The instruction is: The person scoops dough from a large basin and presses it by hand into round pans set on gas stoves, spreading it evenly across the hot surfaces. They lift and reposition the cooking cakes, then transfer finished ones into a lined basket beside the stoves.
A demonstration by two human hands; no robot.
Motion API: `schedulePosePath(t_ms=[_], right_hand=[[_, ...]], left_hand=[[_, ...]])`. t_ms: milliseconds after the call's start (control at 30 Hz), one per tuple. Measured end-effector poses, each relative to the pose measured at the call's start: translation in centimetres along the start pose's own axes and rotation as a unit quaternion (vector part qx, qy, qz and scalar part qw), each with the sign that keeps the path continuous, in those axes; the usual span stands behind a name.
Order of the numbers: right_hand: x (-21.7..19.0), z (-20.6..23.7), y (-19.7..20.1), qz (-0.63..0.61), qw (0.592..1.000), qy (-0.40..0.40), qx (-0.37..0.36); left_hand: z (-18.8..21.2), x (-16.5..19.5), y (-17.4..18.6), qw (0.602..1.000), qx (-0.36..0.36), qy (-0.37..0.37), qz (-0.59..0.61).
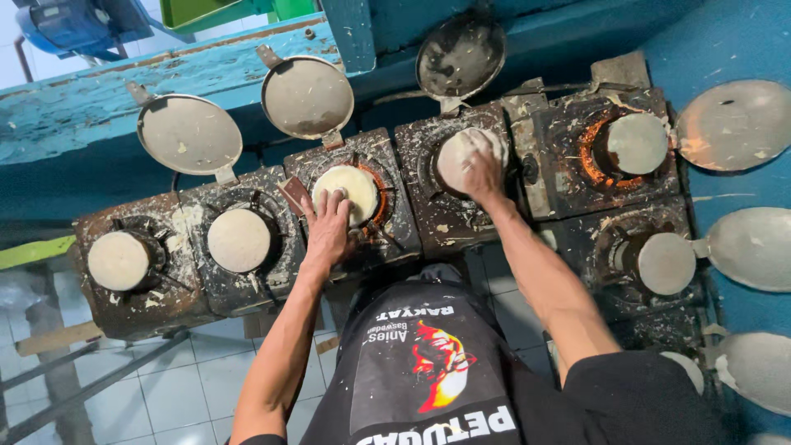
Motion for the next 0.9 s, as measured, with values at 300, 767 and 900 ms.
schedulePosePath(t_ms=[300, 767, 900], right_hand=[[0.7, -0.4, 0.8, -0.183, 0.976, -0.115, 0.004], [7.2, -8.2, 8.4, -0.712, 0.638, -0.066, -0.286], [7.8, -6.5, 6.2, -0.601, 0.753, -0.148, -0.224]], left_hand=[[0.0, -0.2, -1.3, 0.999, -0.008, 0.035, 0.038], [0.1, 0.9, -0.7, 0.998, -0.025, 0.046, 0.031], [0.2, 1.0, -0.8, 0.999, -0.012, 0.042, 0.020]])
Point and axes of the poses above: each hand's wrist, its own z-axis away from the middle knuckle, its own y-axis out of the back of the hand, x = y × z, the point moved 4 cm from there along -z, towards the middle knuckle, and after that the axes turned 14 degrees about -y, right-handed, at the moved point
